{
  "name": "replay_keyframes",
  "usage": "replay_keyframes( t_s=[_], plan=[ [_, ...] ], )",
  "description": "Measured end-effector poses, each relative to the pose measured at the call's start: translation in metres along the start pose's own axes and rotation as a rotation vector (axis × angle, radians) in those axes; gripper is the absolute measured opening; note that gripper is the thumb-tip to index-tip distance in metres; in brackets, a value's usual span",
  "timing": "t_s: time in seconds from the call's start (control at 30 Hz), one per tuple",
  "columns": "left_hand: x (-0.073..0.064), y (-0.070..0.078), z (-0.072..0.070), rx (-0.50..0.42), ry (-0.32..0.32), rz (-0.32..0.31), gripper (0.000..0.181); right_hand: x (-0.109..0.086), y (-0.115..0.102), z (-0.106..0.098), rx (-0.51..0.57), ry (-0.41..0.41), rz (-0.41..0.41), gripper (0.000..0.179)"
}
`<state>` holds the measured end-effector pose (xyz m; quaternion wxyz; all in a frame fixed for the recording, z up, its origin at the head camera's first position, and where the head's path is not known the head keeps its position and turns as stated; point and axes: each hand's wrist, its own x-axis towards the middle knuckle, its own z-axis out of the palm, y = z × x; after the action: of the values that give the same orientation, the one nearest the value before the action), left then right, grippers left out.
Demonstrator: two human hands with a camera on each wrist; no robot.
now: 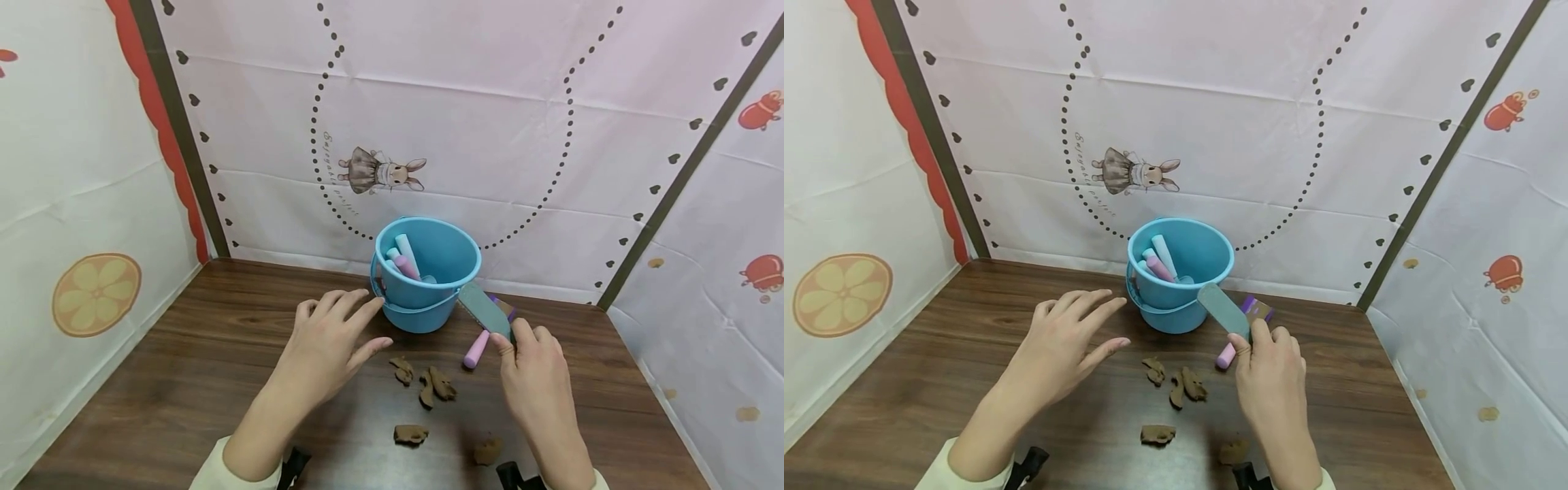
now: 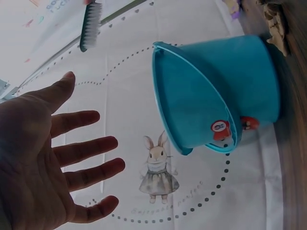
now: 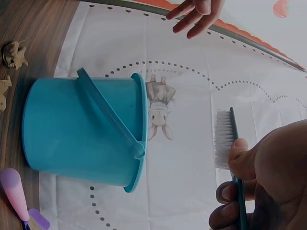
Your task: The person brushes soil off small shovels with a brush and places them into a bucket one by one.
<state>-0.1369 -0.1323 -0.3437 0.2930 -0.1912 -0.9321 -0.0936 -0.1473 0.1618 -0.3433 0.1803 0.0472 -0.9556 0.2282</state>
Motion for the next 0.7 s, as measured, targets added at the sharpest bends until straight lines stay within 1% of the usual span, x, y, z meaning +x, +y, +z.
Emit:
replay_keyframes(
  t_s=[0.3, 0.5, 0.63, 0.7],
  plan=[
    [-0.001, 0.0008, 0.0011, -0.008, -0.007, -0.008, 0.055, -0.0002, -0.0007, -0.0011, -0.007, -0.015, 0.011, 0.036],
    [-0.0009, 0.001, 0.0015, -0.009, -0.017, -0.012, 0.055, -0.0005, -0.0001, -0.0011, -0.006, -0.006, 0.01, 0.036],
    [-0.0007, 0.0002, 0.0042, -0.014, -0.041, -0.019, 0.055, -0.0004, -0.0002, -0.0014, -0.004, -0.009, 0.013, 0.037],
    [-0.0002, 0.0002, 0.0069, -0.015, -0.064, -0.024, 0.054, -0.0003, -0.0002, -0.0014, -0.004, -0.009, 0.013, 0.036]
  ],
)
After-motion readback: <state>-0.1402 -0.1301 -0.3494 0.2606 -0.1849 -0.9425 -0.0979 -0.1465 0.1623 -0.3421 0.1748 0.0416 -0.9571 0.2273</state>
